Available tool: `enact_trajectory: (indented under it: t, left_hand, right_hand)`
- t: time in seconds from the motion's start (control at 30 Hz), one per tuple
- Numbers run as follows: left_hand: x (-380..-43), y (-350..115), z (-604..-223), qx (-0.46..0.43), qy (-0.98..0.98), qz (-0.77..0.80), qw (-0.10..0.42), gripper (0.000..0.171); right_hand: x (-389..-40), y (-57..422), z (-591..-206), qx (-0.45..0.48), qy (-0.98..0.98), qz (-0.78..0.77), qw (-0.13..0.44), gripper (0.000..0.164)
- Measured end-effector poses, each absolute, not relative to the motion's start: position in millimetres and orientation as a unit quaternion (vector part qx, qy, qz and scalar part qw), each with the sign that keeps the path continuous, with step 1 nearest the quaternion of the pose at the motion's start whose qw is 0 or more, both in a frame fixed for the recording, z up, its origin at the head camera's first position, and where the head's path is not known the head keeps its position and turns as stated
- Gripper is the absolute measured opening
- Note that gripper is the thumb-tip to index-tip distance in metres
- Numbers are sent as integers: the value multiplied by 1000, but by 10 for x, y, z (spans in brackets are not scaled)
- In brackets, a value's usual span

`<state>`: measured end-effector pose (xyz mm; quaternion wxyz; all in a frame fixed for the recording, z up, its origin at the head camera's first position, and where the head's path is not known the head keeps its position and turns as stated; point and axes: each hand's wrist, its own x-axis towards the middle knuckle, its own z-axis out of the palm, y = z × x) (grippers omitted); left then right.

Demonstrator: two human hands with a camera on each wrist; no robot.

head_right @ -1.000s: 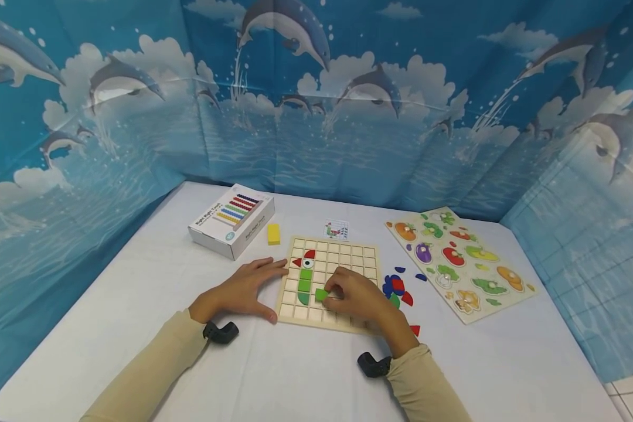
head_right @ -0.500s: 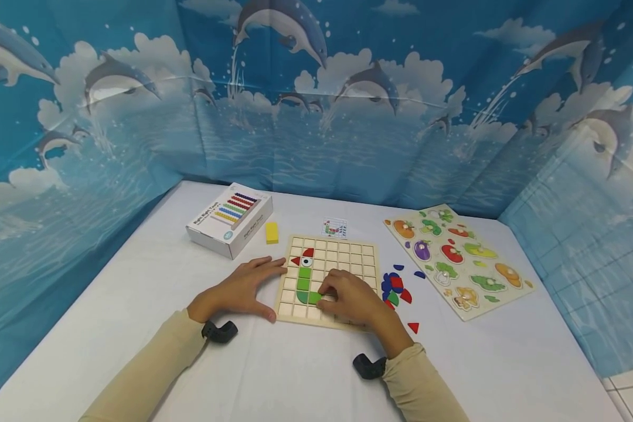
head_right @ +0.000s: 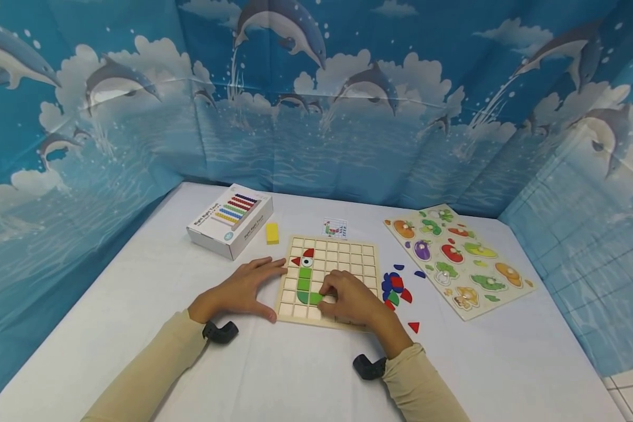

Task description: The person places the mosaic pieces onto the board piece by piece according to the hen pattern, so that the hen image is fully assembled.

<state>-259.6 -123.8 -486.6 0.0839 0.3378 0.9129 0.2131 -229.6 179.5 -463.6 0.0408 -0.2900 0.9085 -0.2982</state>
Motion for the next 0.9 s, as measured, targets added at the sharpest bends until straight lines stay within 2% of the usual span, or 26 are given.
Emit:
enact_trajectory:
  t: [0.6, 0.9]
  left_hand:
    - [-2621, -1219, -4874, 336, 914, 212, 85, 112]
    - [-2606, -1218, -4865, 333, 913, 217, 91, 111]
  right_hand:
    - [-2299, 1844, -4633, -296, 897, -323, 48, 21]
    - [-2290, 1862, -4627, -307, 898, -311, 50, 28]
